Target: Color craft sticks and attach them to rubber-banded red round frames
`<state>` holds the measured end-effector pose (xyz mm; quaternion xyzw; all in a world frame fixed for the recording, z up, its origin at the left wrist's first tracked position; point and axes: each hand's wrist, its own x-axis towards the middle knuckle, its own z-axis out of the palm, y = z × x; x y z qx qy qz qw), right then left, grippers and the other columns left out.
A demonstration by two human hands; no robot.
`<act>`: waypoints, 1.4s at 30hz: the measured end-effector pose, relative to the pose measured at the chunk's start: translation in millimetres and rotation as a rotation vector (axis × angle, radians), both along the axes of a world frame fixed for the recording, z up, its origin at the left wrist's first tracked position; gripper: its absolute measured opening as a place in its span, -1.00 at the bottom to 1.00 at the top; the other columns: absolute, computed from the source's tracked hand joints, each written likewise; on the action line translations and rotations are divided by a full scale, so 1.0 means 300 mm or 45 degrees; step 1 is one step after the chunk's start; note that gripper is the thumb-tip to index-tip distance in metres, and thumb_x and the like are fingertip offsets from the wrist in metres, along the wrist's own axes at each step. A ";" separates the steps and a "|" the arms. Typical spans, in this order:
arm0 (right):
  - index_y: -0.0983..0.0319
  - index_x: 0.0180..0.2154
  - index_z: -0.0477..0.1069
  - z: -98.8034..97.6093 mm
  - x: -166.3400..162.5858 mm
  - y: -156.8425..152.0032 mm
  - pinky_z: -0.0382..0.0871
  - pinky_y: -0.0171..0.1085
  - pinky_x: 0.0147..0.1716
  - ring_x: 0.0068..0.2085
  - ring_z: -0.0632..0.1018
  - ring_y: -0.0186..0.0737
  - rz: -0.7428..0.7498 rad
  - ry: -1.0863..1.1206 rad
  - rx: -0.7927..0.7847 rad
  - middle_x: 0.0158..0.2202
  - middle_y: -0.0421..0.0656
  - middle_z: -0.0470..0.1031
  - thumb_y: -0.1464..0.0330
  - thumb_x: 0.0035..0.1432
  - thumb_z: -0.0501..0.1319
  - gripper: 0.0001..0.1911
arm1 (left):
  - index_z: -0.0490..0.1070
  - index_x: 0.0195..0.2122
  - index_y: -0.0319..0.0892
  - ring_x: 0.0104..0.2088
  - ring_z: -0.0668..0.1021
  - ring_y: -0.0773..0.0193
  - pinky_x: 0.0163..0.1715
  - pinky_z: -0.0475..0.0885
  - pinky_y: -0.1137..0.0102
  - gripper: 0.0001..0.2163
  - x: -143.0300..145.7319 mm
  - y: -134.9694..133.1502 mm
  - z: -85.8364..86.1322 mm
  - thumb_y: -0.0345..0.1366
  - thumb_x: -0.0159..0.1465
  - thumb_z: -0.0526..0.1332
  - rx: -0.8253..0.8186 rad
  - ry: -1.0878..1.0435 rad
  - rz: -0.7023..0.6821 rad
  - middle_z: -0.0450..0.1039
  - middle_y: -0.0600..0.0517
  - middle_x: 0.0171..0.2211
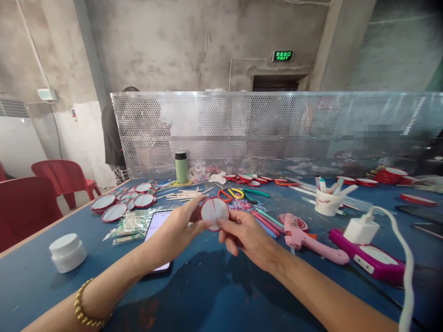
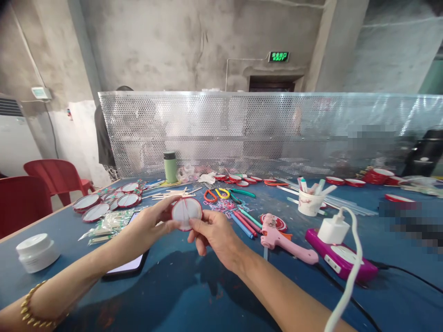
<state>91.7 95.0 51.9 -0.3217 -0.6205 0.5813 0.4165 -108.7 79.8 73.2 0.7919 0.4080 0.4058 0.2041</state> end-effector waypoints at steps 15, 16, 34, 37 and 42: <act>0.28 -0.27 0.48 0.029 -0.008 -0.024 0.26 -0.38 -0.59 -0.64 0.45 -0.45 0.107 0.155 -0.100 -0.35 -0.10 0.65 0.27 0.12 0.30 -0.79 | 0.30 -0.38 -0.22 -0.65 0.56 0.31 -0.65 0.40 0.49 -0.86 0.022 -0.027 0.040 -0.26 0.26 0.13 -0.567 -0.473 -0.075 0.47 0.05 -0.57; 0.28 -0.27 0.48 0.029 -0.009 -0.025 0.26 -0.38 -0.59 -0.64 0.45 -0.45 0.102 0.143 -0.093 -0.35 -0.10 0.65 0.29 0.12 0.29 -0.81 | 0.30 -0.38 -0.22 -0.65 0.56 0.31 -0.66 0.40 0.49 -0.86 0.021 -0.025 0.039 -0.26 0.25 0.12 -0.572 -0.474 -0.074 0.47 0.05 -0.57; 0.31 -0.24 0.48 0.023 -0.003 -0.011 0.29 -0.38 -0.63 -0.68 0.45 -0.34 0.181 0.136 -0.194 -0.67 -0.21 0.49 0.32 0.05 0.27 -0.77 | 0.33 -0.38 -0.23 -0.68 0.53 0.31 -0.67 0.39 0.47 -0.85 0.023 -0.032 0.028 -0.25 0.24 0.14 -0.554 -0.480 -0.107 0.46 0.05 -0.61; 0.29 -0.26 0.47 0.025 0.000 -0.004 0.23 -0.39 -0.65 -0.71 0.39 -0.37 0.188 0.149 -0.242 -0.72 -0.23 0.46 0.31 0.02 0.27 -0.77 | 0.33 -0.39 -0.23 -0.69 0.52 0.31 -0.67 0.39 0.48 -0.85 0.022 -0.031 0.024 -0.25 0.25 0.14 -0.543 -0.487 -0.126 0.46 0.05 -0.61; 0.27 -0.34 0.44 0.037 0.002 0.007 0.03 -0.44 -0.71 -0.74 0.22 -0.51 0.020 0.292 -0.301 -0.73 -0.36 0.31 0.33 -0.09 0.36 -0.78 | 0.37 -0.29 -0.24 -0.66 0.55 0.32 -0.66 0.39 0.51 -0.84 0.017 -0.041 0.038 -0.24 0.27 0.15 -0.598 -0.452 -0.300 0.50 0.03 -0.57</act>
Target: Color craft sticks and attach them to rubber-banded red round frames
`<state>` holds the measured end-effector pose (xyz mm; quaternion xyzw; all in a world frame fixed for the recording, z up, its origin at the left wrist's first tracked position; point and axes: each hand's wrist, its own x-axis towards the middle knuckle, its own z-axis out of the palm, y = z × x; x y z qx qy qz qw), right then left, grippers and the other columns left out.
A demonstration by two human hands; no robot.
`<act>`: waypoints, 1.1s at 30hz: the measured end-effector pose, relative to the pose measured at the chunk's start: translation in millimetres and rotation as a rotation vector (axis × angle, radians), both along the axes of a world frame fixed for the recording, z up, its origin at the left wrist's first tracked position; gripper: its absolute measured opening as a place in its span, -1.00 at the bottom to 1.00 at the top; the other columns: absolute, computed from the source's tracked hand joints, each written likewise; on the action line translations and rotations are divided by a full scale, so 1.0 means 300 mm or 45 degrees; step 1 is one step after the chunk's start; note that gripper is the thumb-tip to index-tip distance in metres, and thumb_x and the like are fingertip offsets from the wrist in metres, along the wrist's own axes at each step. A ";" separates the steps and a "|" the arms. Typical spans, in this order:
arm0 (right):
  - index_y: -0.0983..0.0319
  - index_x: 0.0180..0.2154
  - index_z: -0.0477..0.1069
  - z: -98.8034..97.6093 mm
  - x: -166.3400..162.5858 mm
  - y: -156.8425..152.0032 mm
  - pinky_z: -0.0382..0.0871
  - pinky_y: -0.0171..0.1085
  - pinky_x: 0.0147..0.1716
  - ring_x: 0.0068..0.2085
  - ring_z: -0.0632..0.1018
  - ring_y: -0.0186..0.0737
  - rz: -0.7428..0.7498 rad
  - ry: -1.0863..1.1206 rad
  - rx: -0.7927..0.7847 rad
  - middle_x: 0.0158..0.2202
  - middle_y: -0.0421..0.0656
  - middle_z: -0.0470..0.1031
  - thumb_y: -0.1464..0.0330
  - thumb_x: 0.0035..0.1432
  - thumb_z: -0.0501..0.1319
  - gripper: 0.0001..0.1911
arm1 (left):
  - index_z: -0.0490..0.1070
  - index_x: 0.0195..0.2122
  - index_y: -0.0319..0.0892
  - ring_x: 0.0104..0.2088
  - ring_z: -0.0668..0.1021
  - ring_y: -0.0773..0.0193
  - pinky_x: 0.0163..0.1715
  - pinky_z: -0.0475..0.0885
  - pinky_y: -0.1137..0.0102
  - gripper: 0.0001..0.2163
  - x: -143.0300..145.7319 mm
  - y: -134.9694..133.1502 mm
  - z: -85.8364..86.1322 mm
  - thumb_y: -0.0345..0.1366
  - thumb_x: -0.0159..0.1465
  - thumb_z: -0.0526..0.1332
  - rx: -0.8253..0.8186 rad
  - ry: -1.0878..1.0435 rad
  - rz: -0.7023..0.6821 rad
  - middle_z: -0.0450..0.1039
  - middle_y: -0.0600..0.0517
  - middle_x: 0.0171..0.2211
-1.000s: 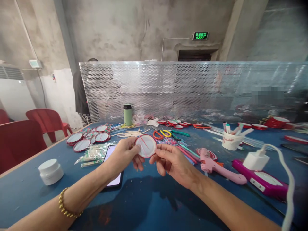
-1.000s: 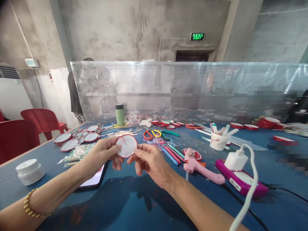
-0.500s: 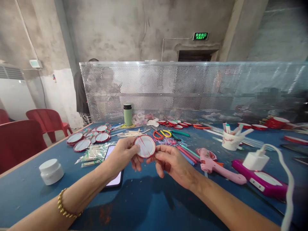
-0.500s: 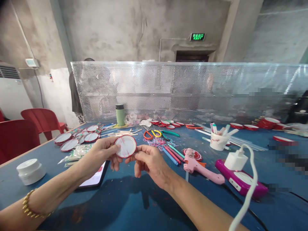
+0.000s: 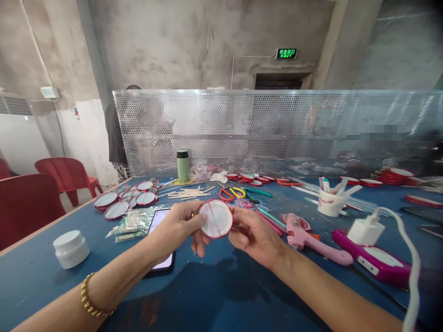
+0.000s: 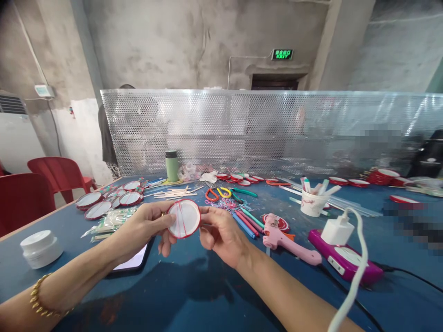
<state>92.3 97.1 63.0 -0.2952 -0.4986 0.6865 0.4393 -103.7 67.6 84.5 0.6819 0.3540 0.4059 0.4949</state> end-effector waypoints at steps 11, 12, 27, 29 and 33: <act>0.23 -0.33 0.51 -0.009 -0.006 -0.039 0.26 -0.36 -0.55 -0.55 0.42 -0.35 -0.591 -0.711 1.000 -0.53 -0.21 0.49 0.25 0.23 0.22 -0.80 | 0.39 -0.20 -0.20 -0.66 0.54 0.27 -0.64 0.43 0.45 -0.83 0.013 0.043 -0.029 -0.32 0.25 0.07 0.253 0.106 0.400 0.43 0.14 -0.62; 0.23 -0.31 0.53 -0.019 -0.011 -0.039 0.28 -0.35 -0.51 -0.52 0.44 -0.33 -0.596 -0.786 1.070 -0.51 -0.20 0.51 0.27 0.23 0.21 -0.82 | 0.40 -0.19 -0.19 -0.66 0.54 0.27 -0.63 0.43 0.45 -0.82 0.017 0.042 -0.033 -0.33 0.24 0.06 0.269 0.132 0.412 0.43 0.14 -0.61; 0.24 -0.41 0.46 -0.036 -0.035 -0.044 0.26 -0.41 -0.54 -0.54 0.41 -0.38 -0.482 -0.747 0.942 -0.55 -0.25 0.45 0.38 0.13 0.19 -0.89 | 0.37 -0.31 -0.14 -0.66 0.55 0.26 -0.63 0.44 0.44 -0.89 0.039 0.018 -0.036 -0.33 0.22 0.06 0.293 0.190 0.425 0.43 0.16 -0.61; 0.24 -0.40 0.45 -0.033 -0.033 -0.042 0.22 -0.42 -0.60 -0.60 0.36 -0.43 -0.405 -0.699 0.823 -0.55 -0.26 0.45 0.34 0.16 0.19 -0.86 | 0.38 -0.29 -0.15 -0.67 0.55 0.25 -0.64 0.46 0.43 -0.87 0.038 0.022 -0.036 -0.32 0.21 0.06 0.255 0.150 0.402 0.43 0.16 -0.61; 0.26 -0.37 0.44 -0.026 -0.035 -0.041 0.08 -0.43 -0.72 -0.71 0.28 -0.50 -0.324 -0.666 0.670 -0.55 -0.27 0.45 0.30 0.19 0.19 -0.83 | 0.35 -0.34 -0.15 -0.68 0.54 0.26 -0.66 0.46 0.42 -0.90 0.036 0.031 -0.039 -0.32 0.19 0.06 0.206 0.118 0.401 0.42 0.16 -0.62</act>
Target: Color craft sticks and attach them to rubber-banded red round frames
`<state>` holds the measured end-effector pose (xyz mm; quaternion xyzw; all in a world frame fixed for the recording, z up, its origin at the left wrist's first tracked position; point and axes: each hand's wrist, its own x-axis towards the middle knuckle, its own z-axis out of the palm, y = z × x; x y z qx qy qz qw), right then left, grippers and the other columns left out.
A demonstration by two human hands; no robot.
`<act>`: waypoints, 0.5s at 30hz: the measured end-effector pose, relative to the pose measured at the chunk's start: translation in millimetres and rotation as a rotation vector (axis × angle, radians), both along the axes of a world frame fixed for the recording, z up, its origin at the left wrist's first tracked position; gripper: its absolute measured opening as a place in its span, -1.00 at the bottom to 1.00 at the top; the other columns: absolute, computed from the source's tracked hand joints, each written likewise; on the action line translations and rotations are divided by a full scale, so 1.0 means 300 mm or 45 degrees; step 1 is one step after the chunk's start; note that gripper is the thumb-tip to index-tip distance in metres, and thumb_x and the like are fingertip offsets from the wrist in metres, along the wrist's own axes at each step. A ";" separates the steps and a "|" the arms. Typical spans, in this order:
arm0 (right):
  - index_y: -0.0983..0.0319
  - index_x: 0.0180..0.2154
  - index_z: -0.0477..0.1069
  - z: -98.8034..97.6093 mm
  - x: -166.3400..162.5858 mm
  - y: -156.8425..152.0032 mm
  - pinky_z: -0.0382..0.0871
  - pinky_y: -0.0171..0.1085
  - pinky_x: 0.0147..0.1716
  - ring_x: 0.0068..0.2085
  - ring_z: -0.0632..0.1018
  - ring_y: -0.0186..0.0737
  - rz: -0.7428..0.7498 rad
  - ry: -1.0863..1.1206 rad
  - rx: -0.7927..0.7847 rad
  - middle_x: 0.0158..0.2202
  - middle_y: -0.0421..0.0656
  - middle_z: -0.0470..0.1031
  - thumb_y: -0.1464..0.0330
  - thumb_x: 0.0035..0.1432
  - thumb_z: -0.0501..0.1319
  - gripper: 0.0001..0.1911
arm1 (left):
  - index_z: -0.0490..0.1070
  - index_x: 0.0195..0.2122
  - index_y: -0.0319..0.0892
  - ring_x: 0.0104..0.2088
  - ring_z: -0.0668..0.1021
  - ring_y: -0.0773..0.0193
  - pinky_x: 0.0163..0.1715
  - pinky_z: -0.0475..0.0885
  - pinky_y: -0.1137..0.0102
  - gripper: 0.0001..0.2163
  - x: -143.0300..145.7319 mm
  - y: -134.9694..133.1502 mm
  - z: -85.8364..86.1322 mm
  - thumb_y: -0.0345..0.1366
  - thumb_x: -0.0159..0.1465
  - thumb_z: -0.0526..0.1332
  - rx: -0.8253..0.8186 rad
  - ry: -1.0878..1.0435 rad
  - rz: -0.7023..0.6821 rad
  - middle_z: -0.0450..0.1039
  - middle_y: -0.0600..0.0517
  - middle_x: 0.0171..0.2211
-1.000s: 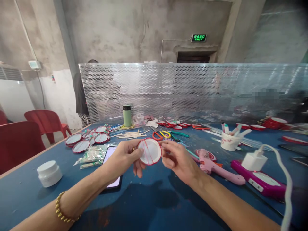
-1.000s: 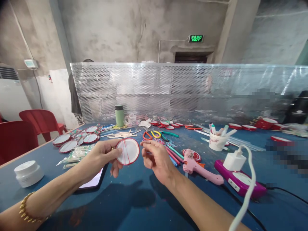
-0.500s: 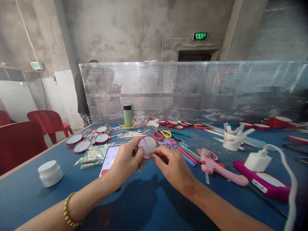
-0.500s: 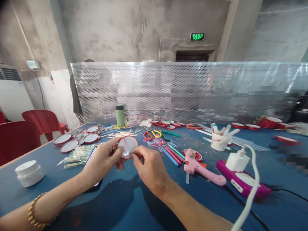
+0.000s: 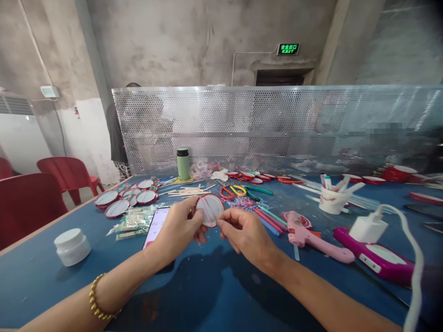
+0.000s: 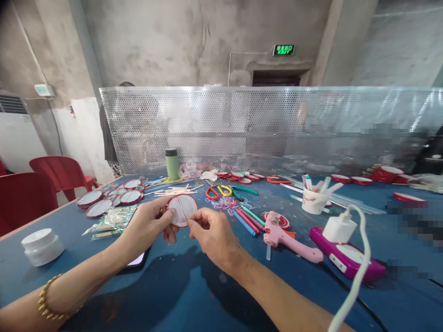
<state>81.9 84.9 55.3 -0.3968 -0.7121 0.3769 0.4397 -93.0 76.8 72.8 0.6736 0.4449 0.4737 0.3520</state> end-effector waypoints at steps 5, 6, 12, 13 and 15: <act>0.25 -0.37 0.43 -0.006 -0.006 -0.007 0.06 -0.46 -0.76 -0.74 0.27 -0.51 0.011 -0.002 -0.046 -0.57 -0.31 0.43 0.27 0.21 0.19 -0.82 | 0.34 -0.37 -0.15 -0.68 0.54 0.27 -0.66 0.45 0.44 -0.90 0.001 0.006 -0.003 -0.33 0.17 0.05 -0.005 -0.021 0.008 0.42 0.16 -0.63; 0.25 -0.37 0.43 -0.007 -0.006 -0.009 0.06 -0.46 -0.77 -0.74 0.27 -0.51 0.012 -0.004 -0.048 -0.58 -0.31 0.43 0.27 0.21 0.19 -0.81 | 0.34 -0.37 -0.15 -0.68 0.54 0.27 -0.66 0.45 0.44 -0.90 0.001 0.006 -0.004 -0.34 0.16 0.05 -0.009 -0.021 0.010 0.42 0.16 -0.63; 0.25 -0.38 0.44 -0.003 -0.009 -0.021 0.06 -0.47 -0.77 -0.75 0.28 -0.51 -0.022 -0.017 -0.040 -0.59 -0.31 0.42 0.26 0.21 0.18 -0.80 | 0.33 -0.38 -0.16 -0.68 0.55 0.29 -0.67 0.44 0.47 -0.91 0.000 0.012 -0.008 -0.36 0.16 0.05 -0.045 -0.043 -0.005 0.42 0.16 -0.63; 0.24 -0.38 0.44 -0.004 -0.010 -0.021 0.06 -0.46 -0.77 -0.75 0.28 -0.50 -0.035 -0.021 -0.040 -0.59 -0.32 0.42 0.26 0.20 0.18 -0.80 | 0.33 -0.38 -0.16 -0.68 0.55 0.29 -0.67 0.44 0.47 -0.91 0.000 0.012 -0.009 -0.36 0.16 0.05 -0.053 -0.049 -0.007 0.42 0.15 -0.63; 0.24 -0.38 0.44 -0.008 -0.012 -0.018 0.05 -0.45 -0.78 -0.75 0.27 -0.49 -0.065 -0.028 -0.039 -0.60 -0.32 0.41 0.26 0.19 0.18 -0.81 | 0.33 -0.39 -0.17 -0.67 0.56 0.29 -0.67 0.44 0.47 -0.92 0.003 0.010 -0.011 -0.37 0.16 0.06 -0.075 -0.061 -0.015 0.43 0.15 -0.62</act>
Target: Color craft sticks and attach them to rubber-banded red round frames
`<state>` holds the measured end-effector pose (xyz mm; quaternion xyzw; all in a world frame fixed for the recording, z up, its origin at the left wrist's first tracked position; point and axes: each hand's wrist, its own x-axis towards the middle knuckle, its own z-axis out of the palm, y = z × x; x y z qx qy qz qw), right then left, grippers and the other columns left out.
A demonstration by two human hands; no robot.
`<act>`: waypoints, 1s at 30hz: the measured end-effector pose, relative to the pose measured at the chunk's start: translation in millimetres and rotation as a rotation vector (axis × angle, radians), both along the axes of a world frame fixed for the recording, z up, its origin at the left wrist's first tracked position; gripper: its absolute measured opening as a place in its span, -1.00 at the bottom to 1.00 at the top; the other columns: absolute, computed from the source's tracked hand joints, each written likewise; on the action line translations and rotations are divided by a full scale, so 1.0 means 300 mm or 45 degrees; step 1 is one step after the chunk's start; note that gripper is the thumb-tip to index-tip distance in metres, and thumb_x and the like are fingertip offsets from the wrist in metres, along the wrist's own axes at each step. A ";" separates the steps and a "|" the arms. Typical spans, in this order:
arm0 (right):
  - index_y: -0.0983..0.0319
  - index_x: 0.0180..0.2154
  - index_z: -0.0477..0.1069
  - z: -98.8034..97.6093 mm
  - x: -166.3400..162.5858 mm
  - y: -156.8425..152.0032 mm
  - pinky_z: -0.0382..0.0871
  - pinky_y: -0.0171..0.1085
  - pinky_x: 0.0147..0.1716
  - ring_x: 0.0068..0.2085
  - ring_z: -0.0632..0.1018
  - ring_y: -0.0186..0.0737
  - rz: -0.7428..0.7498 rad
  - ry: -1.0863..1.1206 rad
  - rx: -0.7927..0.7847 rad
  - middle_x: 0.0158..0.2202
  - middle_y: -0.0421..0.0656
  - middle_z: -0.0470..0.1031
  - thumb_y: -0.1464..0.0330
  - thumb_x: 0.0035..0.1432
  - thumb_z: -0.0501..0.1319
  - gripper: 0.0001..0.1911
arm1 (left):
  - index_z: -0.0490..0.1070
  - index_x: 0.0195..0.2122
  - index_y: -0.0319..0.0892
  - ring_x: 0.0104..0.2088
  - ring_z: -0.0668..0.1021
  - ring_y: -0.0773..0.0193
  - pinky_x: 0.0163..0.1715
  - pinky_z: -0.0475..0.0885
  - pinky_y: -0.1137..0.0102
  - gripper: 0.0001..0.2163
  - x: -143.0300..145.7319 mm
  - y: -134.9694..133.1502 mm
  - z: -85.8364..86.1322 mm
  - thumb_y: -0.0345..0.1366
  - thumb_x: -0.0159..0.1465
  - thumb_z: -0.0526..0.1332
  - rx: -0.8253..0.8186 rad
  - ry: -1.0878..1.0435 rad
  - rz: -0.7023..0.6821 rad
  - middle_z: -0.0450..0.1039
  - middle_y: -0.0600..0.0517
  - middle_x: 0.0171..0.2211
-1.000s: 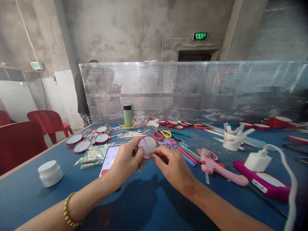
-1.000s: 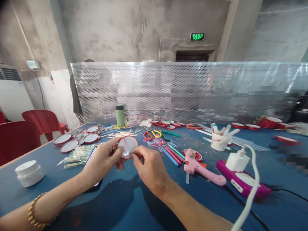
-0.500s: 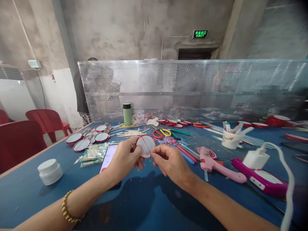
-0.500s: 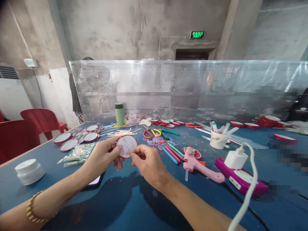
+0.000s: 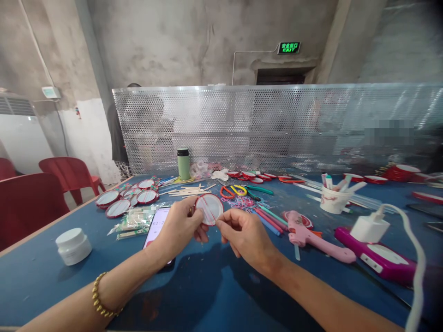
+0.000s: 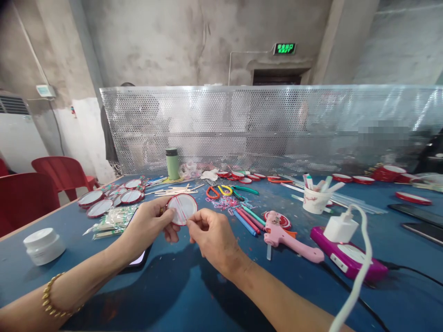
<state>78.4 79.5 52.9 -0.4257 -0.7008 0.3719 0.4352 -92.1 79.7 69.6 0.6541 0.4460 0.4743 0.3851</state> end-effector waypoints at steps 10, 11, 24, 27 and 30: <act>0.22 -0.41 0.40 0.000 0.021 0.014 0.17 -0.42 -0.64 -0.61 0.30 -0.44 -0.101 0.017 0.334 -0.58 -0.30 0.37 0.23 0.19 0.20 -0.78 | 0.36 -0.38 -0.20 -0.65 0.58 0.28 -0.64 0.45 0.47 -0.91 0.004 -0.014 0.010 -0.37 0.18 0.08 -0.070 -0.105 -0.059 0.45 0.12 -0.61; 0.23 -0.41 0.40 0.005 0.025 0.014 0.15 -0.42 -0.66 -0.64 0.29 -0.45 -0.110 0.027 0.319 -0.58 -0.30 0.38 0.22 0.20 0.20 -0.77 | 0.36 -0.37 -0.21 -0.65 0.58 0.28 -0.64 0.44 0.47 -0.91 0.001 -0.013 0.012 -0.36 0.18 0.08 -0.067 -0.107 -0.057 0.45 0.12 -0.61; 0.24 -0.45 0.50 0.022 0.061 0.008 0.14 -0.47 -0.73 -0.71 0.31 -0.48 0.343 -0.332 -0.020 -0.59 -0.28 0.50 0.32 0.20 0.20 -0.79 | 0.34 -0.43 -0.18 -0.72 0.50 0.33 -0.72 0.31 0.53 -0.90 -0.027 0.012 0.004 -0.29 0.15 0.10 -0.050 0.012 0.004 0.42 0.13 -0.66; 0.26 -0.43 0.51 0.090 0.141 0.089 0.26 -0.46 -0.65 -0.67 0.41 -0.45 -0.011 -0.538 0.178 -0.52 -0.21 0.59 0.29 0.28 0.14 -0.71 | 0.34 -0.44 -0.18 -0.76 0.46 0.36 -0.75 0.24 0.55 -0.89 -0.030 0.023 -0.013 -0.29 0.15 0.08 -0.120 0.086 -0.045 0.40 0.14 -0.69; 0.29 -0.28 0.54 0.174 0.247 0.207 0.39 -0.41 -0.46 -0.51 0.57 -0.38 -0.549 -0.800 0.287 -0.30 -0.09 0.66 0.37 0.36 0.04 -0.69 | 0.38 -0.29 -0.20 -0.79 0.42 0.39 -0.78 0.17 0.58 -0.83 -0.017 0.019 -0.032 -0.28 0.18 0.07 -0.199 0.151 -0.160 0.41 0.14 -0.68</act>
